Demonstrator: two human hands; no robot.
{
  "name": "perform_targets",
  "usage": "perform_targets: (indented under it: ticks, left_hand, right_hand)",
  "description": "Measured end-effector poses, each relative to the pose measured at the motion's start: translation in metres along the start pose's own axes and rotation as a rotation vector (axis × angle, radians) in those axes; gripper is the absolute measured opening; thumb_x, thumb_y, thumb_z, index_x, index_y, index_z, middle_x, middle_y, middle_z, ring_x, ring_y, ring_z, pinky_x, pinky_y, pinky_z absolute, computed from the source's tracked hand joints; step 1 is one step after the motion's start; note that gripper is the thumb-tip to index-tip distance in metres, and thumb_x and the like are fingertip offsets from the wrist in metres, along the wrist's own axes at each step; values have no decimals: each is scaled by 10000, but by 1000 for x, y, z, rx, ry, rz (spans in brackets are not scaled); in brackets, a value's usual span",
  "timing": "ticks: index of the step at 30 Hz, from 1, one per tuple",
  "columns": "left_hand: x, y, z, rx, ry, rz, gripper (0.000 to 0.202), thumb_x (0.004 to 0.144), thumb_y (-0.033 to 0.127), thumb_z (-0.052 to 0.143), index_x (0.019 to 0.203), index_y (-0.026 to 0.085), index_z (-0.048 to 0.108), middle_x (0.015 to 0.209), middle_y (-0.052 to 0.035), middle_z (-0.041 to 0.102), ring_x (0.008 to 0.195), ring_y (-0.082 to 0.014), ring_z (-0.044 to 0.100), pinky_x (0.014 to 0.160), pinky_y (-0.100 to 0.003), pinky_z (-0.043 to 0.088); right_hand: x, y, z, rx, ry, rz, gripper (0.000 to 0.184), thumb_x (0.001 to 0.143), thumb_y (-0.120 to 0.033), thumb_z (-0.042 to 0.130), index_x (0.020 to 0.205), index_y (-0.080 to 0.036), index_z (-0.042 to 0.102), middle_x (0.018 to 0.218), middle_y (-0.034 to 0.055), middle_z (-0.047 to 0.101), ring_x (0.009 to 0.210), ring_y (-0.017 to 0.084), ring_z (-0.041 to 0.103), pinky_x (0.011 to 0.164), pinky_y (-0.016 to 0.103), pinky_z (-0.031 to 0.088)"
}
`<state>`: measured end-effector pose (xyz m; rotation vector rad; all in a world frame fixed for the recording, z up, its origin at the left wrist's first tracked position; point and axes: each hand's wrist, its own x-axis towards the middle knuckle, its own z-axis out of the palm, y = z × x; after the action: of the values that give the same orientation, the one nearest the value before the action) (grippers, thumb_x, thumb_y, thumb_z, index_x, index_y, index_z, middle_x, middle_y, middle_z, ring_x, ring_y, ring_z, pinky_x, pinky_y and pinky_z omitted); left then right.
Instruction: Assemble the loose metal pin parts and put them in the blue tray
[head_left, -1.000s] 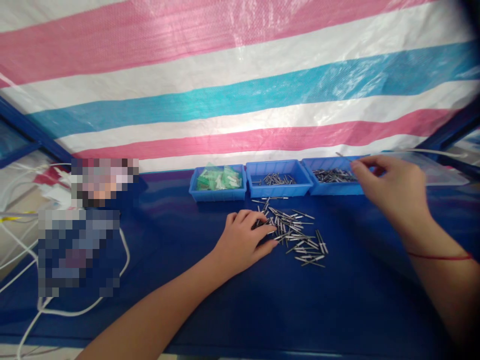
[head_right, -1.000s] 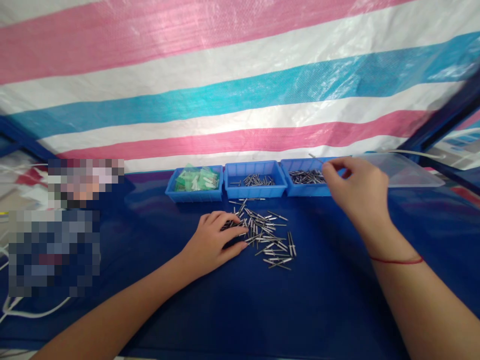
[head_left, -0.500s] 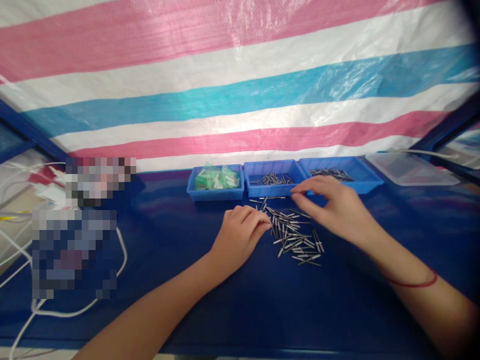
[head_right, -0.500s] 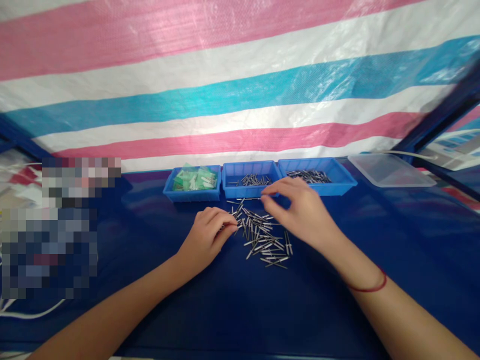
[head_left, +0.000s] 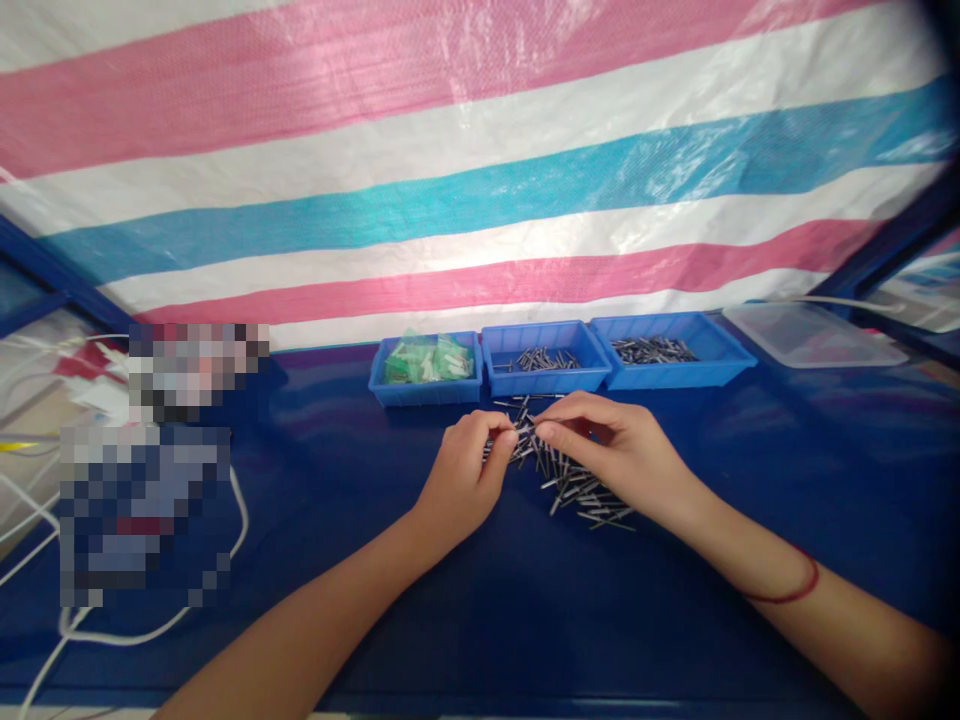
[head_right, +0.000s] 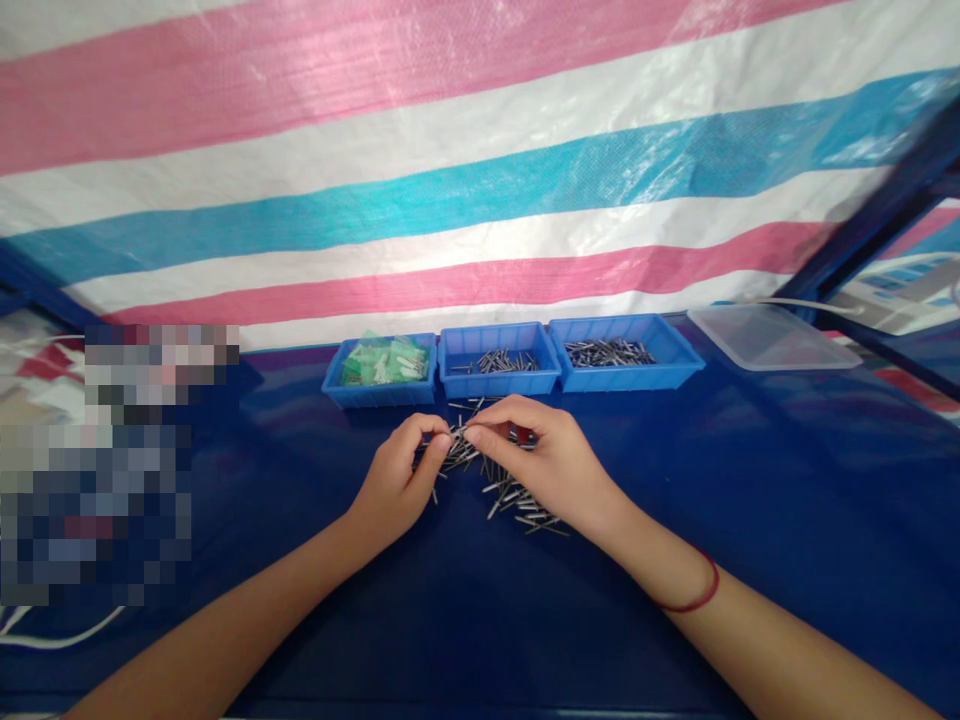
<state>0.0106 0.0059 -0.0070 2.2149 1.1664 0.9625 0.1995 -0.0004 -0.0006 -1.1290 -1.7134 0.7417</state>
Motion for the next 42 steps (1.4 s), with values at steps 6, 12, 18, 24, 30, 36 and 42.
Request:
perform_targets:
  ticks: [6, 12, 18, 24, 30, 36, 42]
  left_hand:
    - [0, 2, 2, -20, -56, 95, 156, 930, 277, 464, 938, 179, 584, 948, -65, 640, 912, -188, 572, 808, -313, 436]
    - [2, 1, 4, -76, -45, 82, 145, 916, 273, 503, 919, 175, 610, 945, -64, 645, 920, -188, 586, 806, -310, 450]
    - [2, 0, 5, -78, -17, 90, 124, 882, 294, 562, 907, 182, 608, 929, -57, 646, 917, -188, 585, 818, -319, 456]
    - [2, -2, 0, -101, 59, 77, 89, 860, 277, 593, 868, 189, 603, 931, -54, 627, 939, -184, 583, 855, -326, 458]
    - [1, -1, -2, -10, 32, 72, 178, 866, 307, 578, 1001, 193, 604, 990, -63, 643, 980, -199, 567, 893, -351, 431]
    - [-3, -3, 0, 276, -185, 179, 284, 878, 395, 553, 1105, 245, 634, 1129, -60, 626, 1109, -239, 488, 914, -407, 352]
    - [-4, -8, 4, 401, -251, 247, 167, 900, 317, 539, 963, 259, 682, 1105, -34, 621, 1078, -217, 485, 865, -385, 336]
  right_hand:
    - [-3, -9, 2, -11, 1, -24, 174, 837, -357, 607, 782, -206, 673, 773, 39, 674, 687, 164, 591, 599, 293, 472]
    - [-3, -11, 4, -22, 52, -17, 126, 818, -327, 633, 788, -210, 667, 774, 30, 667, 664, 151, 574, 579, 280, 466]
    - [-4, -15, 4, -6, -25, -97, 100, 849, -273, 592, 825, -207, 665, 784, 32, 644, 661, 137, 553, 585, 273, 459]
    - [-3, -13, -1, -49, -75, -114, 101, 849, -256, 577, 870, -215, 667, 813, 39, 653, 698, 151, 585, 607, 279, 478]
    - [6, -2, -13, -213, -71, -144, 137, 866, -279, 541, 831, -221, 660, 823, 40, 672, 743, 176, 612, 646, 304, 484]
    - [21, 29, -75, -692, 431, 87, 231, 857, -395, 505, 854, -223, 660, 768, 76, 657, 689, 240, 603, 644, 368, 452]
    - [29, 66, -113, -1097, 468, 186, 287, 818, -403, 528, 890, -181, 694, 824, 122, 697, 752, 277, 627, 648, 361, 423]
